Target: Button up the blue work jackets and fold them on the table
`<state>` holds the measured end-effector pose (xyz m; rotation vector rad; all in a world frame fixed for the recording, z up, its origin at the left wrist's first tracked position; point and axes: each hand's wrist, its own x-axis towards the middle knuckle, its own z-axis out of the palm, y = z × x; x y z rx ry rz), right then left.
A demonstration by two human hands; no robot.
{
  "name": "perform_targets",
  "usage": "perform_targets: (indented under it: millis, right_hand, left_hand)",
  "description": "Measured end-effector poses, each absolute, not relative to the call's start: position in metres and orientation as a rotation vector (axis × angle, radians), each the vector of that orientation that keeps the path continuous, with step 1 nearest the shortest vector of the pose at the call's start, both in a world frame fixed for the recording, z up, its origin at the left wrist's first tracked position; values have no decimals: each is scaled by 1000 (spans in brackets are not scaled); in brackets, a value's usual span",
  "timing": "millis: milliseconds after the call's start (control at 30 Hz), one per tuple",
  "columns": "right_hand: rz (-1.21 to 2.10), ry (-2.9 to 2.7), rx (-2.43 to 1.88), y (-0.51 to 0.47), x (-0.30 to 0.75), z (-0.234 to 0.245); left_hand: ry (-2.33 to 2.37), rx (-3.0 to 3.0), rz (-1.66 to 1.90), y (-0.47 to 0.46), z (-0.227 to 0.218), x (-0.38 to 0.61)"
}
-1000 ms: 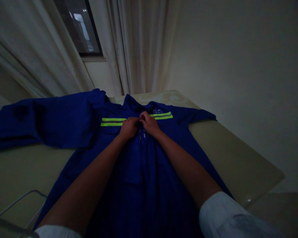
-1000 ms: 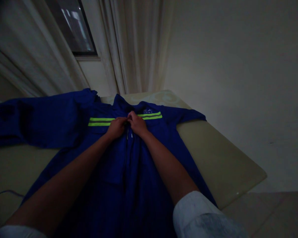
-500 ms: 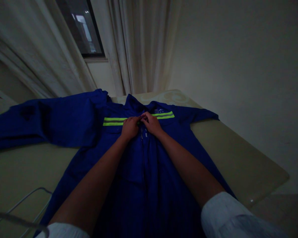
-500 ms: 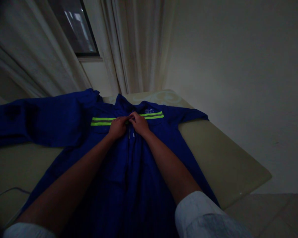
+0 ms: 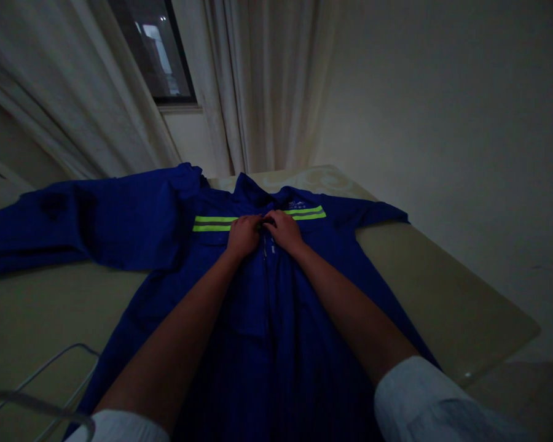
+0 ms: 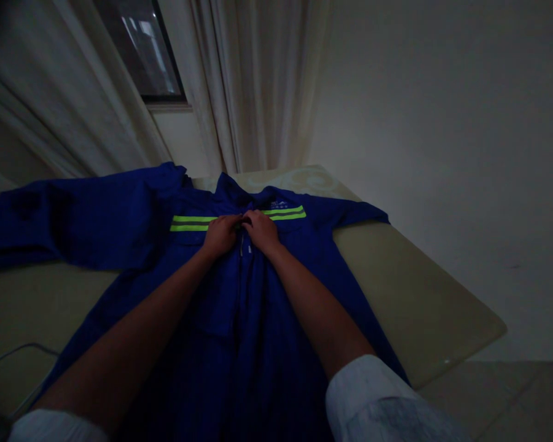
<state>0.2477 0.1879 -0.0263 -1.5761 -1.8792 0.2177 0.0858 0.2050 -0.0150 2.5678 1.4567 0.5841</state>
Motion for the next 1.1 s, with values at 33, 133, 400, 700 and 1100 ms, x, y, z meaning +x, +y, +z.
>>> perform_targets:
  millis: [33, 133, 400, 700, 1100]
  right_hand:
    - [210, -1879, -1577, 188, 248, -26]
    - [207, -1874, -1576, 190, 249, -27]
    - [247, -1906, -1550, 193, 250, -30]
    - [262, -1915, -1501, 192, 251, -29]
    - [241, -1946, -1469, 180, 248, -23]
  left_hand:
    - [1460, 2570, 583, 205, -16, 86]
    - [1476, 2567, 579, 206, -17, 86]
    - [1461, 2576, 594, 206, -17, 85]
    - [1418, 2600, 593, 212, -23, 84]
    - [1438, 2589, 586, 206, -20, 84]
